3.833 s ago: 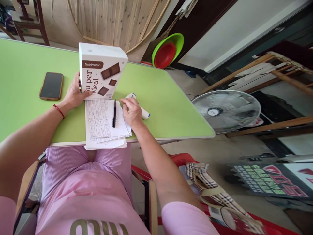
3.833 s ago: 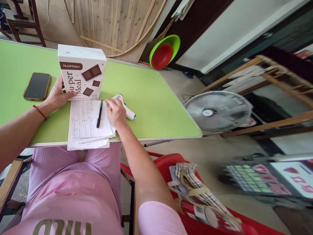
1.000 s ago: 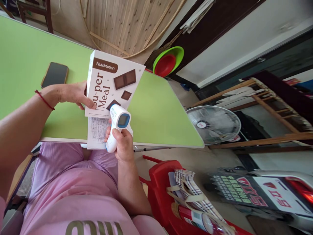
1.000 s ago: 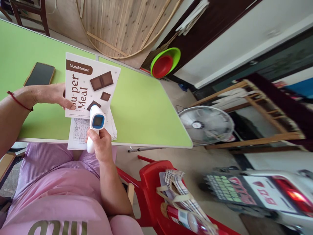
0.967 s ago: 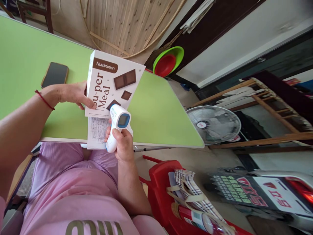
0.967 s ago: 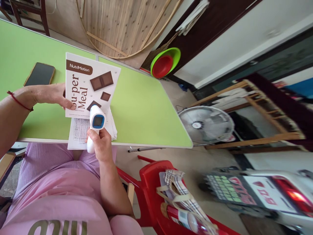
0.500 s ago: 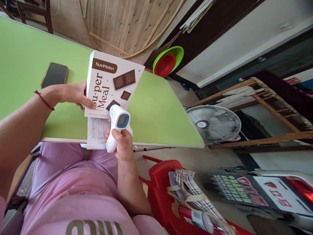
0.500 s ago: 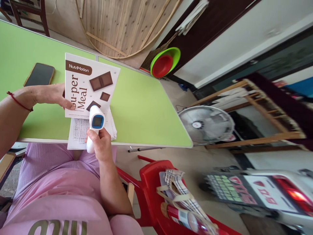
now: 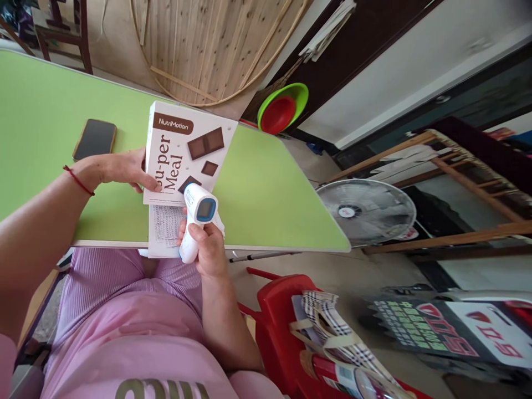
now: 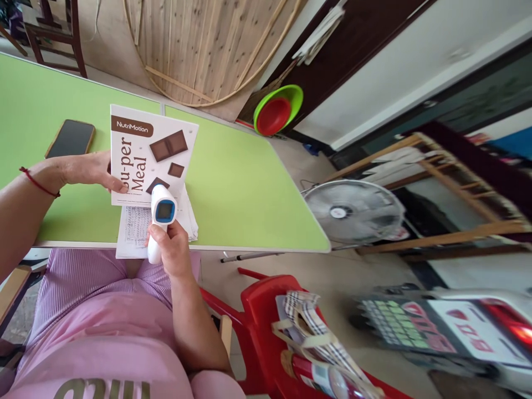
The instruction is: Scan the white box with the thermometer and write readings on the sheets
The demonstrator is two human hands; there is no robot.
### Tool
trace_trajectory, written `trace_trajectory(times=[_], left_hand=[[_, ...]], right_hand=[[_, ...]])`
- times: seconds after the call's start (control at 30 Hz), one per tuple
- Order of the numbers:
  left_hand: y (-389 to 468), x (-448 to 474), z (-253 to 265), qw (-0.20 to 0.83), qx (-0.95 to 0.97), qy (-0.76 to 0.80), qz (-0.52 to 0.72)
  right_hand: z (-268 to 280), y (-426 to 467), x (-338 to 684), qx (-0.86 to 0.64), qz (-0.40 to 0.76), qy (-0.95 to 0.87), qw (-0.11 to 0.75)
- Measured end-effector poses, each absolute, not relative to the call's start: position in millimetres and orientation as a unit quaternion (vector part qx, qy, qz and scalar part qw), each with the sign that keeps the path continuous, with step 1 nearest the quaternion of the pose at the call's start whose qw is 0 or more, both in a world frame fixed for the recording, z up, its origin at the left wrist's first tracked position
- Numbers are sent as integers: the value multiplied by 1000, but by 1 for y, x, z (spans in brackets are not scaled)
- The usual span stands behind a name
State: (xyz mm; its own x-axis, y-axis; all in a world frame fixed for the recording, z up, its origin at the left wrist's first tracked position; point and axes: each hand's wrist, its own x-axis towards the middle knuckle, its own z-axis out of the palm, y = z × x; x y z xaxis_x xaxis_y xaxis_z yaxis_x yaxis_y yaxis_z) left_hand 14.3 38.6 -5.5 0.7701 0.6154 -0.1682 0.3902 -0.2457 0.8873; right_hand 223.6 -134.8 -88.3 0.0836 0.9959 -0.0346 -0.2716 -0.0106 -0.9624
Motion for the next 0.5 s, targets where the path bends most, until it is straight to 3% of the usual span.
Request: trace_trajectory(times=[0.5], left_hand=[[36, 13, -7, 536, 780, 303, 115]], right_hand=[[-86, -134, 223, -489, 541, -399, 556]])
